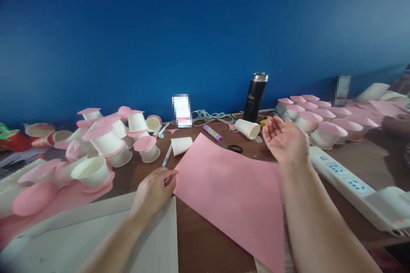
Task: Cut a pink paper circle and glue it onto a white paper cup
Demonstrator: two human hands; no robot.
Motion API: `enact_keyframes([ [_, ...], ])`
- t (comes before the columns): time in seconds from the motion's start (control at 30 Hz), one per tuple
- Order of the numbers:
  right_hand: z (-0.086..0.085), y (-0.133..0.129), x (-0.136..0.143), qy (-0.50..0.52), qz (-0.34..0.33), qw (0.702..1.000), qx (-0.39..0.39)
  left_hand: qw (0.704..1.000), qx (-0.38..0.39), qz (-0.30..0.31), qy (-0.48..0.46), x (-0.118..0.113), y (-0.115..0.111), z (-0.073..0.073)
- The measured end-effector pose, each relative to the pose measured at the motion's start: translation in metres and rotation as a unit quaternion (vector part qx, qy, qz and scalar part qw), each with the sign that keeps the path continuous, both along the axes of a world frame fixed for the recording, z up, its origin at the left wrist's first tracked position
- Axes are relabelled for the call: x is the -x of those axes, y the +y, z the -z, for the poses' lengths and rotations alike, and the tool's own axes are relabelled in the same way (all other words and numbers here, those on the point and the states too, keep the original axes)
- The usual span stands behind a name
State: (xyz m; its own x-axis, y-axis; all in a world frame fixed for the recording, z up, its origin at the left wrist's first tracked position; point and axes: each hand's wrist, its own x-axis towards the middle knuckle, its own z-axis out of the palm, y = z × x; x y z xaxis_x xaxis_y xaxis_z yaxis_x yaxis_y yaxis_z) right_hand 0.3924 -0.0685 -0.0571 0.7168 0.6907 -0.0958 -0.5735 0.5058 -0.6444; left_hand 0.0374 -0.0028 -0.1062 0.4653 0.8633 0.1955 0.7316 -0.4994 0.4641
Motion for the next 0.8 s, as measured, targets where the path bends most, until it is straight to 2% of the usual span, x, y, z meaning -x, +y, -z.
enact_keyframes([
  [0.07, -0.01, -0.006, 0.003, -0.037, 0.055, 0.997, -0.044, 0.999, -0.01, -0.029, 0.041, -0.002, 0.0, 0.0],
  [0.1, -0.015, -0.009, 0.006, -0.061, 0.059, 0.994, -0.065, 0.997, -0.013, -0.043, 0.058, -0.003, 0.0, 0.0],
  [0.17, -0.021, -0.012, 0.016, -0.131, 0.024, 0.987, -0.092, 0.995, -0.01, -0.06, 0.084, -0.004, -0.001, 0.0],
  [0.2, -0.021, -0.012, 0.023, -0.183, -0.017, 0.979, -0.091, 0.994, -0.008, -0.062, 0.09, -0.005, -0.001, 0.0],
  [0.27, -0.015, -0.009, 0.046, -0.317, -0.081, 0.943, -0.061, 0.995, -0.009, -0.052, 0.088, -0.005, -0.002, 0.001],
  [0.33, 0.0, -0.003, 0.076, -0.464, -0.157, 0.871, 0.03, 0.997, -0.016, -0.039, 0.071, -0.004, -0.003, 0.002],
  [0.4, 0.017, 0.003, 0.11, -0.616, -0.205, 0.751, 0.124, 0.998, -0.018, -0.029, 0.043, -0.003, -0.003, 0.003],
  [0.43, 0.025, 0.005, 0.125, -0.678, -0.213, 0.689, 0.142, 0.999, -0.02, -0.027, 0.024, -0.002, -0.002, 0.004],
  [0.5, 0.037, 0.007, 0.149, -0.771, -0.284, 0.557, 0.123, 0.999, -0.035, -0.028, -0.024, 0.0, 0.0, 0.006],
  [0.57, 0.043, 0.007, 0.162, -0.808, -0.318, 0.479, 0.13, 0.994, -0.061, -0.046, -0.072, 0.002, 0.006, 0.006],
  [0.6, 0.044, 0.007, 0.165, -0.817, -0.332, 0.454, 0.13, 0.991, -0.072, -0.063, -0.091, 0.003, 0.009, 0.005],
  [0.67, 0.044, 0.006, 0.167, -0.824, -0.349, 0.427, 0.129, 0.986, -0.076, -0.103, -0.109, 0.005, 0.019, 0.001],
  [0.8, 0.043, 0.007, 0.165, -0.825, -0.364, 0.415, 0.121, 0.985, -0.031, -0.149, -0.082, -0.004, 0.046, -0.01],
])
